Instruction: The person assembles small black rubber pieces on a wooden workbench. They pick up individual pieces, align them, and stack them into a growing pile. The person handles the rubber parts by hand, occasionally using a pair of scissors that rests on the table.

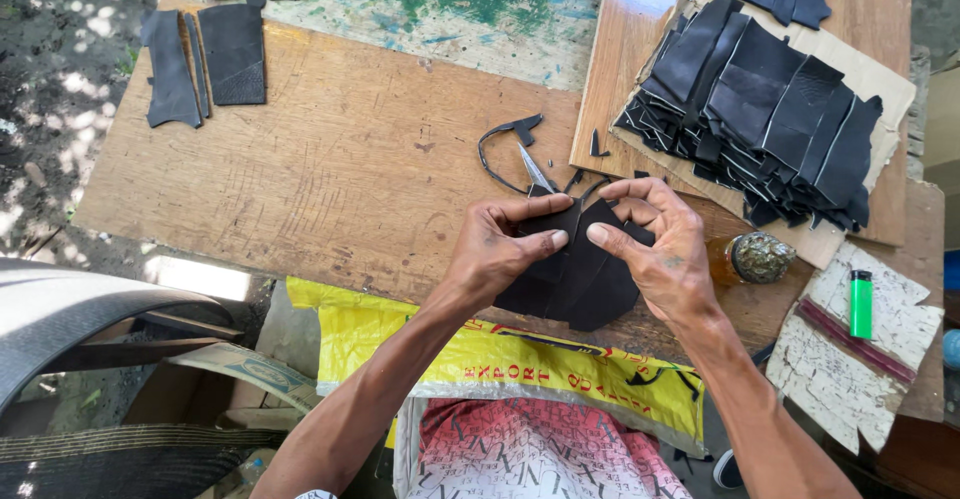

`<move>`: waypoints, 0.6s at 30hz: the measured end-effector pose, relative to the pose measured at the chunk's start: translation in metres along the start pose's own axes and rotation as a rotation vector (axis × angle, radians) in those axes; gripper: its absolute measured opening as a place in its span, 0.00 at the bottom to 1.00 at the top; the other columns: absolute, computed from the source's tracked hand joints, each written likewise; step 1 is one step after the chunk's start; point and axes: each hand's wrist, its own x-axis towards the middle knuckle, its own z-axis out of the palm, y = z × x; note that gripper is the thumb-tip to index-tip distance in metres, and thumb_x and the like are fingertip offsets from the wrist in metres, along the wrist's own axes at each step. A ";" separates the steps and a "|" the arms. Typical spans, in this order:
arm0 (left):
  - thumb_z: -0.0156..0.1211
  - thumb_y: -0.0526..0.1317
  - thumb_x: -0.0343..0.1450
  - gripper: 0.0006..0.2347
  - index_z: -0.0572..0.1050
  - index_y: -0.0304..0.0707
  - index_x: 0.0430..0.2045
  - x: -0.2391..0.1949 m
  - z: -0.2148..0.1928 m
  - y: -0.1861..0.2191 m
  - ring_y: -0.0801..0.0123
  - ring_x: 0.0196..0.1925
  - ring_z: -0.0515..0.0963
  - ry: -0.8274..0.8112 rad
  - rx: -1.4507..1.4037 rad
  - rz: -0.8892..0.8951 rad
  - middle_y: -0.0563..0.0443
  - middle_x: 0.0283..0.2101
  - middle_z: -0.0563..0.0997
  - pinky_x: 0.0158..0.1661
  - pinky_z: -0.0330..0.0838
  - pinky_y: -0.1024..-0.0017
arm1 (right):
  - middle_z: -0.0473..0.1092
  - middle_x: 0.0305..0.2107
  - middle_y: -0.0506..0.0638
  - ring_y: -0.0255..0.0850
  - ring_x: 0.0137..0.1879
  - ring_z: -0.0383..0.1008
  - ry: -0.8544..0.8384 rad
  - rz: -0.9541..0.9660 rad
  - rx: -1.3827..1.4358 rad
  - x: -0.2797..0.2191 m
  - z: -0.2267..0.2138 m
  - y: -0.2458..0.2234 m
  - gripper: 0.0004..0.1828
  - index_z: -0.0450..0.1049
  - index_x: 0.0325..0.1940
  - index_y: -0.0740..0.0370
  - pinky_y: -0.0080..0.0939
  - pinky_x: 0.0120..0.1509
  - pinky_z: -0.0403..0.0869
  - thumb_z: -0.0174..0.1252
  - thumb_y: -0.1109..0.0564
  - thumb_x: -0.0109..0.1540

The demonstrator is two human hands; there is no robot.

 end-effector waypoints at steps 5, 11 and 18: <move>0.70 0.29 0.64 0.20 0.79 0.26 0.52 -0.001 0.004 -0.001 0.76 0.39 0.82 0.051 -0.046 -0.025 0.47 0.42 0.85 0.43 0.79 0.76 | 0.75 0.39 0.51 0.32 0.45 0.76 0.016 -0.025 0.071 -0.002 -0.001 0.006 0.24 0.70 0.55 0.69 0.30 0.52 0.78 0.67 0.71 0.56; 0.70 0.30 0.64 0.19 0.79 0.27 0.51 -0.002 0.004 0.002 0.77 0.38 0.82 0.046 -0.013 -0.041 0.48 0.42 0.86 0.42 0.80 0.76 | 0.74 0.39 0.50 0.31 0.45 0.76 0.030 -0.019 0.032 -0.003 -0.001 0.007 0.23 0.71 0.55 0.69 0.28 0.51 0.77 0.67 0.71 0.56; 0.70 0.30 0.65 0.19 0.80 0.29 0.51 -0.003 0.005 -0.003 0.79 0.39 0.81 0.063 0.072 -0.011 0.48 0.42 0.86 0.42 0.79 0.78 | 0.75 0.39 0.50 0.31 0.45 0.75 0.049 -0.029 0.001 -0.005 0.002 0.009 0.22 0.71 0.53 0.68 0.28 0.51 0.77 0.66 0.71 0.57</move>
